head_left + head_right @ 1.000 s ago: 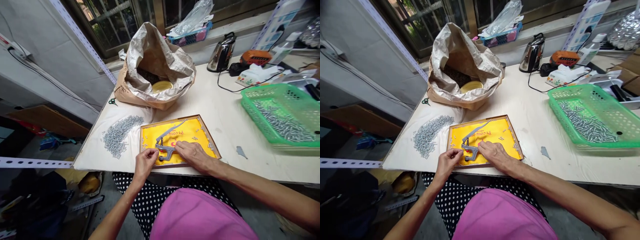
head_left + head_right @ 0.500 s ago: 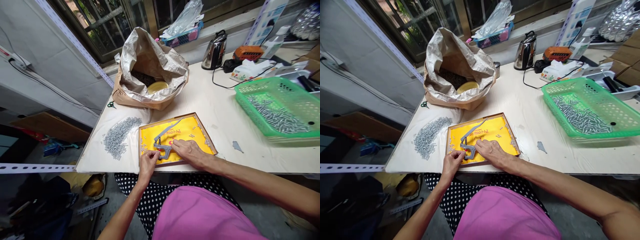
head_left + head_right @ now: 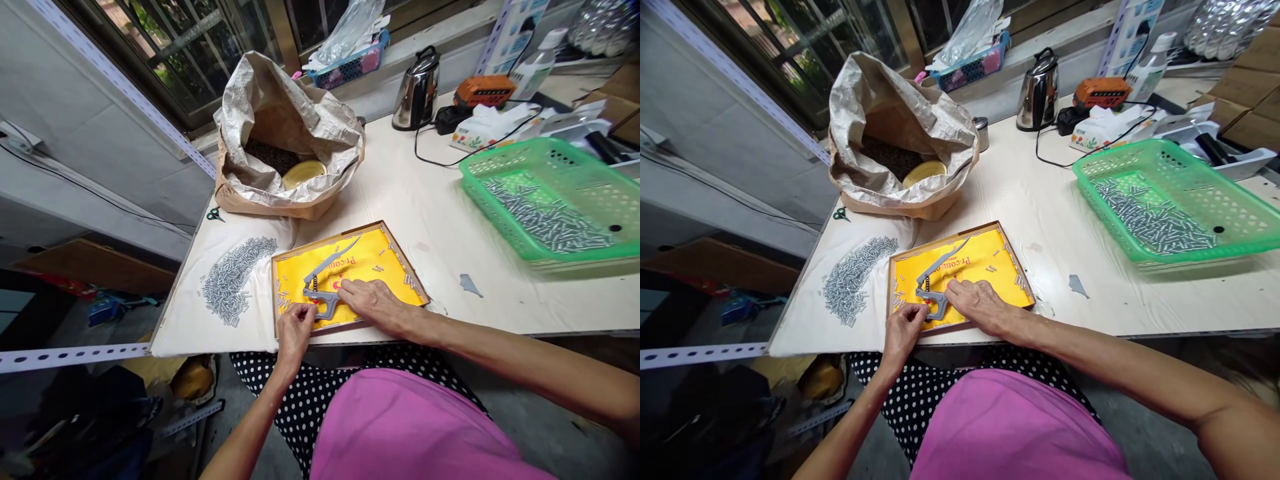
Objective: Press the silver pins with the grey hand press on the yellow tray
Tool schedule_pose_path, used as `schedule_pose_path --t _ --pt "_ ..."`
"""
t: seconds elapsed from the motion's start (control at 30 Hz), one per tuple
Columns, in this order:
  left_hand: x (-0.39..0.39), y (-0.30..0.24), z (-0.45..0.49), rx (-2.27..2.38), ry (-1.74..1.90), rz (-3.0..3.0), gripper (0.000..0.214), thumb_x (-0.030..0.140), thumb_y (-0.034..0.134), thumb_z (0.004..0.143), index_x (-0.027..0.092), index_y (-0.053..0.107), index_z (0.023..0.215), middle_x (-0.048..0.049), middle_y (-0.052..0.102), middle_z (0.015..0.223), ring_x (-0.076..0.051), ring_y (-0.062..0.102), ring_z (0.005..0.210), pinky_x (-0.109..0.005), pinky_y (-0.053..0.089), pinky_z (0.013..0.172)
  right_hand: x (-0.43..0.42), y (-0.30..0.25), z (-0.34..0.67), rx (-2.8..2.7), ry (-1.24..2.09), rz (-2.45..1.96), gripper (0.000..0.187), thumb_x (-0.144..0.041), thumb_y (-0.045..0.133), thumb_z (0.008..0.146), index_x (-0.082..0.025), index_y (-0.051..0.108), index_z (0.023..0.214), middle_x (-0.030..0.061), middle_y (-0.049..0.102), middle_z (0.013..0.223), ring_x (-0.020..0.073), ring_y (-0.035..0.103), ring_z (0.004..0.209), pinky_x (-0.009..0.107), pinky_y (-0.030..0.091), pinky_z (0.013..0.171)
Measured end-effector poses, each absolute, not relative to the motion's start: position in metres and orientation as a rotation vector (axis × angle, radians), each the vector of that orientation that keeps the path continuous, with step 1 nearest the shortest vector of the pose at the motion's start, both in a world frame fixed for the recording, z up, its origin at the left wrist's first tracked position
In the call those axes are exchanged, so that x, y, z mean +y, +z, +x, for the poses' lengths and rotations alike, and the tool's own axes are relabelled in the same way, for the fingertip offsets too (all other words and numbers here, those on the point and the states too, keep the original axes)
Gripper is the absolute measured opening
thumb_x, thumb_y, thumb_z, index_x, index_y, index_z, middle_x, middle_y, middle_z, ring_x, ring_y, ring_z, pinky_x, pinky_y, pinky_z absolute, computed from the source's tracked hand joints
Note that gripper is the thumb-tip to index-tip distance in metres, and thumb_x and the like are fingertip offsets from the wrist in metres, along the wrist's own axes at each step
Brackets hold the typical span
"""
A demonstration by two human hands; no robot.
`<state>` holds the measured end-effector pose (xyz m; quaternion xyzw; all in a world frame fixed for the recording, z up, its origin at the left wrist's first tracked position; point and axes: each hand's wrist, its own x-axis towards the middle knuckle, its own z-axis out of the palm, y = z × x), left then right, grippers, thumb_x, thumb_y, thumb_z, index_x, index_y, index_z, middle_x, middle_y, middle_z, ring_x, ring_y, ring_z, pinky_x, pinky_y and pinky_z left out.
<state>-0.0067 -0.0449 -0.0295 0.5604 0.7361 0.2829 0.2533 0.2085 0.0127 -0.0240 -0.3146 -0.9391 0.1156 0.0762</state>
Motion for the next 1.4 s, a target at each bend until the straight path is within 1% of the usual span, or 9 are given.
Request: schedule_pose_path --t 0.43,0.57,0.63,0.73,0.8,1.07,1.17,1.27,1.4 --pt "-0.028 -0.024 -0.018 2.044 0.432 1.579 0.029 0.033 0.060 0.079 0.017 0.066 0.055 -0.0031 0.067 0.064 -0.019 0.062 0.070 -0.029 0.043 0.070 0.031 -0.048 0.207 -2.776 0.573 -0.928 0.024 -0.015 0.040 0.101 -0.019 0.060 0.113 0.0111 0.063 0.113 0.0214 0.057 0.095 0.034 0.038 0.075" --pt "-0.026 -0.025 -0.019 2.056 0.386 1.527 0.030 0.034 0.059 0.078 0.017 0.066 0.055 -0.0029 0.066 0.063 -0.019 0.061 0.069 -0.028 0.042 0.067 0.039 -0.034 0.209 -2.830 0.549 -1.001 0.018 -0.029 0.053 0.099 -0.019 0.064 0.108 0.0115 0.064 0.110 0.0250 0.056 0.102 0.035 0.039 0.079" --pt "-0.025 -0.024 -0.019 2.052 0.372 1.506 0.031 0.035 0.058 0.078 0.017 0.064 0.053 -0.0025 0.064 0.061 -0.018 0.059 0.066 -0.027 0.041 0.064 0.046 -0.028 0.211 -2.834 0.476 -0.980 0.032 -0.044 0.063 0.093 -0.018 0.064 0.112 0.0143 0.061 0.123 0.0295 0.052 0.112 0.040 0.040 0.087" --pt "-0.026 -0.021 -0.018 2.052 0.362 1.502 0.032 0.036 0.058 0.077 0.018 0.061 0.051 -0.0018 0.061 0.058 -0.018 0.057 0.063 -0.026 0.039 0.062 0.061 -0.028 0.212 -2.809 0.344 -0.991 0.074 -0.060 0.075 0.078 -0.016 0.055 0.134 0.0215 0.045 0.146 0.0388 0.040 0.130 0.049 0.037 0.097" --pt "-0.026 -0.019 -0.017 2.046 0.359 1.513 0.034 0.037 0.057 0.077 0.018 0.059 0.050 -0.0013 0.059 0.055 -0.018 0.057 0.064 -0.026 0.039 0.062 0.070 -0.032 0.212 -2.822 0.314 -1.010 0.092 -0.065 0.077 0.072 -0.014 0.047 0.143 0.0235 0.042 0.148 0.0422 0.034 0.134 0.052 0.034 0.100" --pt "-0.026 -0.019 -0.017 2.044 0.333 1.508 0.033 0.035 0.056 0.081 0.018 0.059 0.052 -0.0010 0.057 0.054 -0.019 0.059 0.067 -0.027 0.042 0.063 0.077 -0.030 0.211 -2.829 0.349 -0.999 0.084 -0.062 0.073 0.075 -0.012 0.050 0.139 0.0167 0.061 0.123 0.0346 0.049 0.111 0.045 0.032 0.091" --pt "-0.034 -0.021 -0.016 2.087 0.357 1.611 0.028 0.034 0.058 0.084 0.018 0.065 0.062 -0.0039 0.063 0.065 -0.022 0.062 0.073 -0.032 0.048 0.072 0.072 -0.026 0.212 -2.814 0.361 -0.999 0.078 -0.055 0.073 0.079 -0.014 0.049 0.140 0.0161 0.062 0.121 0.0335 0.049 0.109 0.044 0.030 0.091" --pt "-0.042 -0.025 -0.006 2.129 0.501 1.916 0.021 0.038 0.063 0.087 0.017 0.068 0.088 -0.0101 0.067 0.094 -0.026 0.064 0.091 -0.041 0.052 0.085 0.066 -0.023 0.213 -2.817 0.391 -0.982 0.067 -0.047 0.071 0.085 -0.014 0.049 0.139 0.0155 0.062 0.121 0.0316 0.050 0.109 0.043 0.029 0.091" --pt "-0.027 -0.026 0.013 1.864 0.443 2.341 0.048 0.034 0.070 0.086 0.019 0.055 0.130 -0.0160 0.053 0.140 -0.034 0.050 0.128 -0.053 0.046 0.105 0.057 -0.021 0.212 -2.798 0.401 -0.956 0.059 -0.042 0.067 0.090 -0.012 0.049 0.138 0.0172 0.061 0.123 0.0308 0.049 0.112 0.044 0.028 0.093"
